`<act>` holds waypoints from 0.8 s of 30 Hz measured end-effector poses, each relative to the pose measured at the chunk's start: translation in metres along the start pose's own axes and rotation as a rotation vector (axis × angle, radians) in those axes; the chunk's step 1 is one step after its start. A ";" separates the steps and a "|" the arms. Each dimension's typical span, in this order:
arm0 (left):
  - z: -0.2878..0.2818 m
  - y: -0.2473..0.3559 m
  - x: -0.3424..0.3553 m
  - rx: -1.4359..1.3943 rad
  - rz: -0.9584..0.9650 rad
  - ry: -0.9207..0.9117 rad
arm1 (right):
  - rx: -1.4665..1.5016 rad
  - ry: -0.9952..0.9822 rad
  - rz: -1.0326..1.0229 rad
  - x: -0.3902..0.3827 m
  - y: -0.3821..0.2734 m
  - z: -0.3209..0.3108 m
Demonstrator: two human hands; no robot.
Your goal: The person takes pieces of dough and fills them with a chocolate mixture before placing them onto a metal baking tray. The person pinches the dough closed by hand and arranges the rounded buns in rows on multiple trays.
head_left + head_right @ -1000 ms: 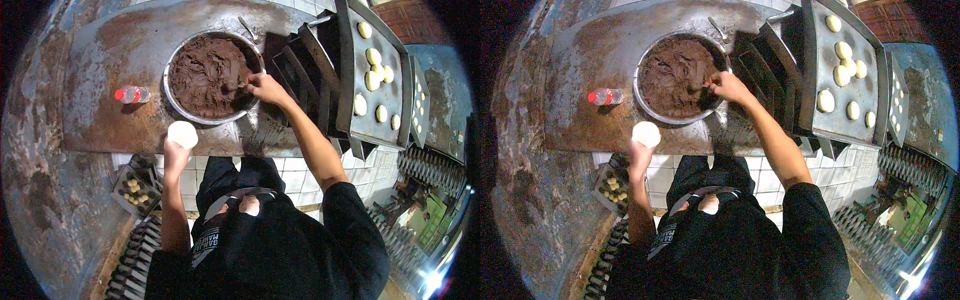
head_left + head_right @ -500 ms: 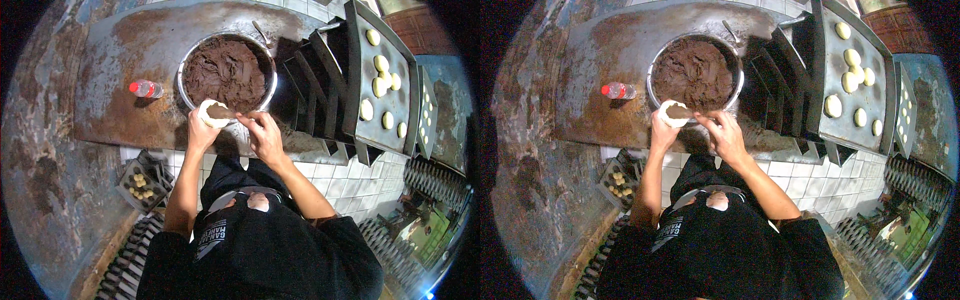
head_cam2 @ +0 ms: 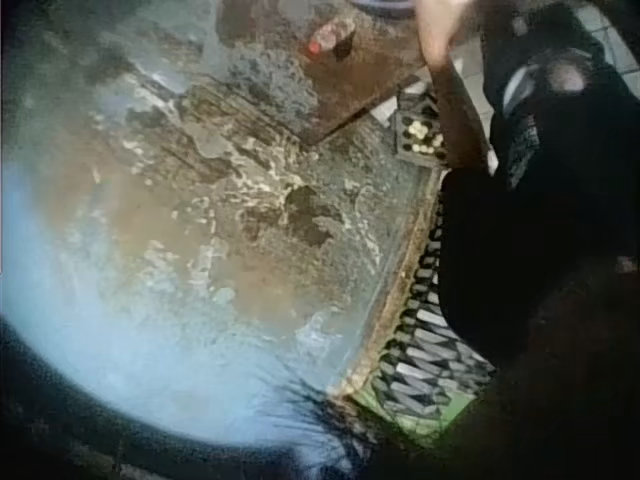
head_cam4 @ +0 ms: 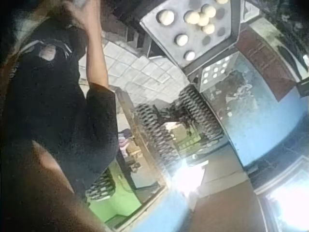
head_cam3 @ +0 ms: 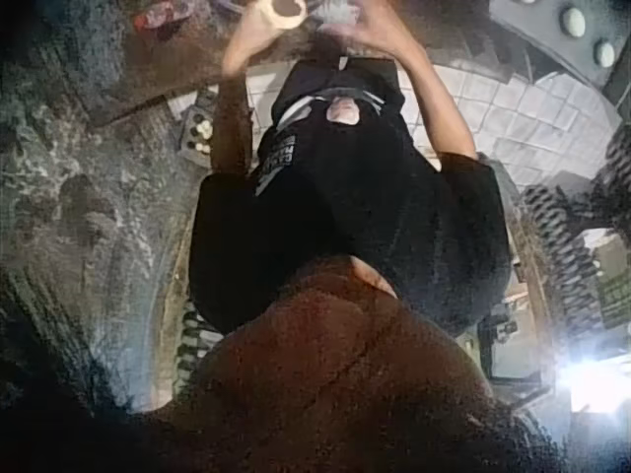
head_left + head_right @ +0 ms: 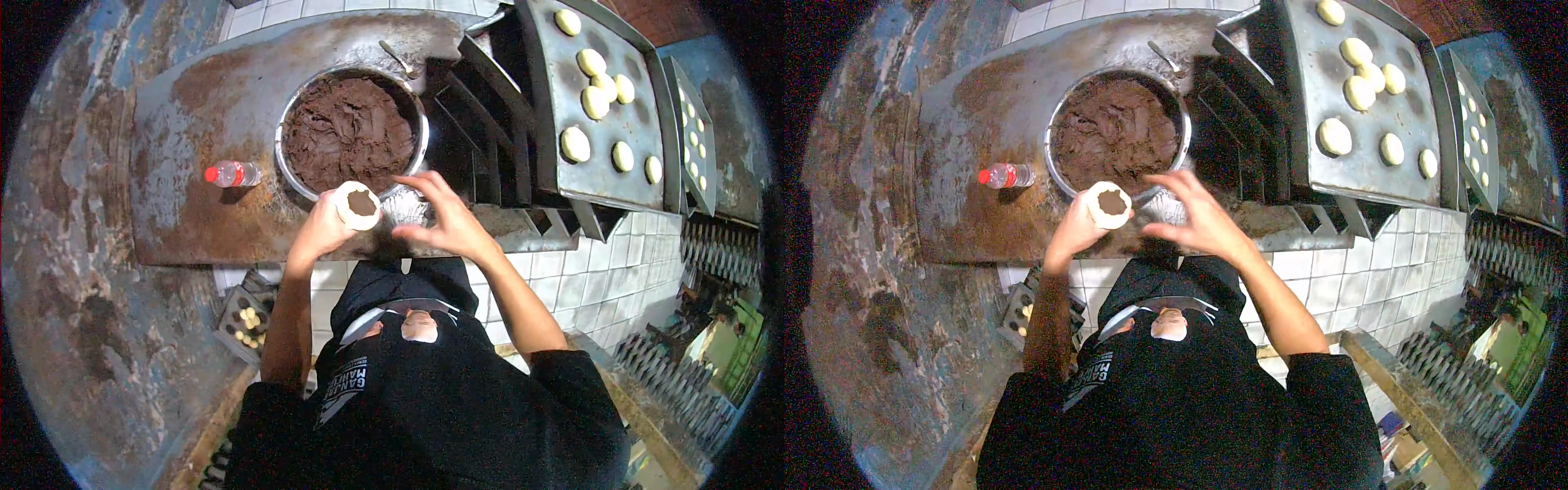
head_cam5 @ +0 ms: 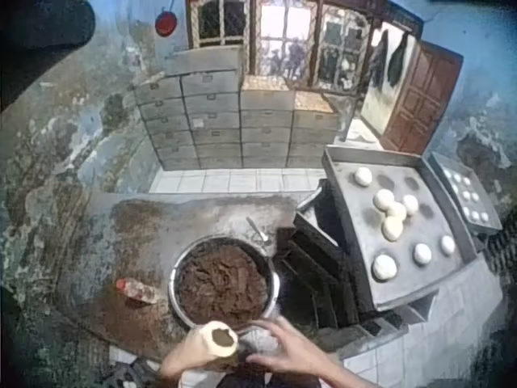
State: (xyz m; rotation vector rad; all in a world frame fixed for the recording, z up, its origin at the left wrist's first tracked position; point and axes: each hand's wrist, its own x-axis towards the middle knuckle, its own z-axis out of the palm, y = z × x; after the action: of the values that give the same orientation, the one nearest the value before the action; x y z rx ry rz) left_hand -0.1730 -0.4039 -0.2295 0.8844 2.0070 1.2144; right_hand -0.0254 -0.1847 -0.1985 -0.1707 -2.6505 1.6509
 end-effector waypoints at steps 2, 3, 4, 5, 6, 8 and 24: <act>0.005 0.027 0.006 -0.077 -0.045 -0.087 | -0.062 -0.005 -0.213 0.012 -0.041 -0.006; 0.001 0.041 0.007 0.081 -0.121 -0.168 | -0.121 -0.004 -0.252 0.015 -0.049 -0.007; -0.002 0.051 0.009 0.241 -0.198 -0.241 | -0.127 0.004 -0.253 0.018 -0.054 -0.011; -0.003 0.059 0.012 0.180 -0.160 -0.258 | -0.165 -0.068 -0.233 0.022 -0.058 -0.015; -0.005 0.060 0.014 0.182 -0.153 -0.257 | -0.204 -0.142 -0.213 0.024 -0.060 -0.018; -0.011 0.056 0.013 -0.109 -0.097 -0.352 | -0.142 -0.025 -0.303 0.023 -0.056 -0.015; 0.017 0.054 -0.010 -0.782 -0.093 0.084 | -0.360 -0.034 -0.338 0.022 -0.108 -0.030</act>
State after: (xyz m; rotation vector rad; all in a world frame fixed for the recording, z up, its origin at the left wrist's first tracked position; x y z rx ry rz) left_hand -0.1422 -0.3842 -0.1848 0.3464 1.3994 1.8014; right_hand -0.0539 -0.2027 -0.0897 0.2894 -2.7816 1.0838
